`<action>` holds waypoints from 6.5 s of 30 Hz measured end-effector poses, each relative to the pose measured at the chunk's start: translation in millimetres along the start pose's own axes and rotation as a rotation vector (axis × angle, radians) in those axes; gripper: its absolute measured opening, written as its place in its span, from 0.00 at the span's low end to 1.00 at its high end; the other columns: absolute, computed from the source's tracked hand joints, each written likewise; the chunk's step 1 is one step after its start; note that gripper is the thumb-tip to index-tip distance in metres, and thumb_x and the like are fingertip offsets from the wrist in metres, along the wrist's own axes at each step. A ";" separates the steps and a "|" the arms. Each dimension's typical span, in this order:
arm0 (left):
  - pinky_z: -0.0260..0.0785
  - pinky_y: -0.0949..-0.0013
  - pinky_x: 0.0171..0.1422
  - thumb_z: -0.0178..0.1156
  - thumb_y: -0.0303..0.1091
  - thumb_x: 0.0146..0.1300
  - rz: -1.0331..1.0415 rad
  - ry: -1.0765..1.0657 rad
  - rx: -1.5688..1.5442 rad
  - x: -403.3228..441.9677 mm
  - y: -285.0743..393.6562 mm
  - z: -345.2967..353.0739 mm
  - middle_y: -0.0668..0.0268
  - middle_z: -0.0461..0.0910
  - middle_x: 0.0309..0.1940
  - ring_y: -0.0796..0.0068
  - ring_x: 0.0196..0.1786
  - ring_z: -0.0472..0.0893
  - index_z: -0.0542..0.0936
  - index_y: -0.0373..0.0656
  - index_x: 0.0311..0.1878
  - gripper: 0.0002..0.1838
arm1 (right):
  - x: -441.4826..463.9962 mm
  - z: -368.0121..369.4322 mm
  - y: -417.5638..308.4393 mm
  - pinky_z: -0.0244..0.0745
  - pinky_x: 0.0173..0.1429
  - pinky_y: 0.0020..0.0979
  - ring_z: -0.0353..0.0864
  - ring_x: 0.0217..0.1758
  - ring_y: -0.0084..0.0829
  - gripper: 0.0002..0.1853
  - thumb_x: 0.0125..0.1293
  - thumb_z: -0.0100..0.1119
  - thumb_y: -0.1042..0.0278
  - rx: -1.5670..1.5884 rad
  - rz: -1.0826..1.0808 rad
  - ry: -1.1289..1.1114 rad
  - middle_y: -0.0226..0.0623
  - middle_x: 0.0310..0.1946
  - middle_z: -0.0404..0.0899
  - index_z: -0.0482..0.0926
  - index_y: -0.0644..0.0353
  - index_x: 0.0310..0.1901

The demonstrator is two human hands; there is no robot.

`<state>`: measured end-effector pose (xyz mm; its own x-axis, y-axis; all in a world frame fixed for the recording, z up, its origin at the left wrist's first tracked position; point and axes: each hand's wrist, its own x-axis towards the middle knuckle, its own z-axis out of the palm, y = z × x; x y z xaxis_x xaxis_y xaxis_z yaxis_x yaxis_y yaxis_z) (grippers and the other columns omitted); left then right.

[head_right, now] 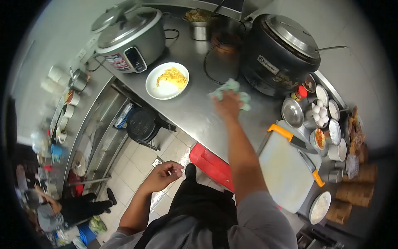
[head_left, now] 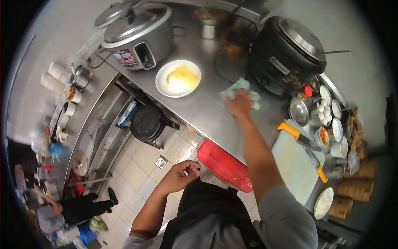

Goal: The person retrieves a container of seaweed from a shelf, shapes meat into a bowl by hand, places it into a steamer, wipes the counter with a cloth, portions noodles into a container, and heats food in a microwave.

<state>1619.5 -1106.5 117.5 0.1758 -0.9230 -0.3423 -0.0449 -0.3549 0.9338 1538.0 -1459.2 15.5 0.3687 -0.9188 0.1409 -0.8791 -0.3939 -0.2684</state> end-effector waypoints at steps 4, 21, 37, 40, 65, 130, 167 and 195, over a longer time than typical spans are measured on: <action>0.64 0.80 0.39 0.63 0.30 0.66 0.018 -0.143 -0.015 55.8 2.7 -32.6 0.77 0.76 0.31 0.88 0.33 0.70 0.80 0.38 0.46 0.09 | -91.8 -22.6 -69.4 0.58 0.66 0.50 0.65 0.64 0.41 0.23 0.57 0.66 0.50 0.015 -0.310 -0.259 0.36 0.58 0.70 0.79 0.45 0.54; 0.59 0.49 0.66 0.66 0.33 0.54 0.749 -0.188 0.734 172.3 17.6 98.3 0.59 0.73 0.59 0.55 0.66 0.66 0.77 0.49 0.57 0.24 | -94.1 -129.0 146.8 0.80 0.50 0.43 0.80 0.54 0.43 0.21 0.63 0.55 0.65 -0.335 0.386 0.019 0.42 0.53 0.76 0.73 0.53 0.59; 0.63 0.53 0.59 0.64 0.34 0.48 0.681 0.031 0.783 250.5 -17.5 112.5 0.63 0.75 0.51 0.55 0.58 0.70 0.79 0.48 0.48 0.20 | -141.4 -353.9 162.9 0.76 0.45 0.46 0.80 0.45 0.54 0.15 0.66 0.53 0.65 -0.020 0.417 0.536 0.51 0.40 0.80 0.69 0.64 0.50; 0.63 0.50 0.56 0.62 0.33 0.49 0.641 0.102 0.608 263.8 -14.2 123.0 0.61 0.75 0.50 0.55 0.57 0.71 0.79 0.47 0.47 0.19 | -148.7 -413.4 200.6 0.75 0.45 0.46 0.81 0.42 0.54 0.17 0.65 0.59 0.63 0.062 0.374 0.809 0.54 0.37 0.80 0.69 0.66 0.47; 0.59 0.51 0.53 0.57 0.39 0.41 0.634 0.256 1.150 277.5 14.6 161.5 0.56 0.73 0.43 0.52 0.49 0.70 0.76 0.42 0.44 0.22 | 249.1 -431.3 482.7 0.77 0.52 0.44 0.82 0.46 0.55 0.18 0.63 0.60 0.65 0.270 0.309 0.782 0.58 0.41 0.81 0.71 0.72 0.46; 0.74 0.57 0.56 0.60 0.44 0.66 -0.059 0.190 -0.199 224.0 56.6 123.3 0.58 0.79 0.51 0.60 0.50 0.82 0.73 0.37 0.57 0.23 | -323.2 -235.6 339.7 0.76 0.49 0.46 0.82 0.43 0.47 0.27 0.63 0.58 0.44 0.145 0.275 -0.238 0.45 0.43 0.82 0.70 0.55 0.56; 0.61 0.60 0.66 0.65 0.28 0.57 1.234 -0.501 0.576 135.6 75.1 153.9 0.57 0.66 0.60 0.61 0.61 0.70 0.76 0.34 0.51 0.18 | -598.3 -136.6 -49.9 0.71 0.58 0.45 0.75 0.52 0.51 0.21 0.57 0.68 0.63 0.176 1.131 0.691 0.49 0.45 0.74 0.77 0.63 0.50; 0.75 0.56 0.27 0.63 0.45 0.58 -0.407 -0.594 1.253 -14.0 -276.4 -138.4 0.58 0.83 0.31 0.61 0.28 0.83 0.82 0.35 0.37 0.18 | -756.0 -65.3 -95.8 0.76 0.52 0.44 0.79 0.50 0.49 0.21 0.57 0.67 0.55 0.055 1.146 0.270 0.49 0.42 0.79 0.77 0.64 0.43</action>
<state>1765.6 -974.9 -121.5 -0.0263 -0.5417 -0.8401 -0.9635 -0.2103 0.1658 1323.8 -725.2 -3.1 -0.7096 -0.7045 -0.0141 -0.6387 0.6516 -0.4093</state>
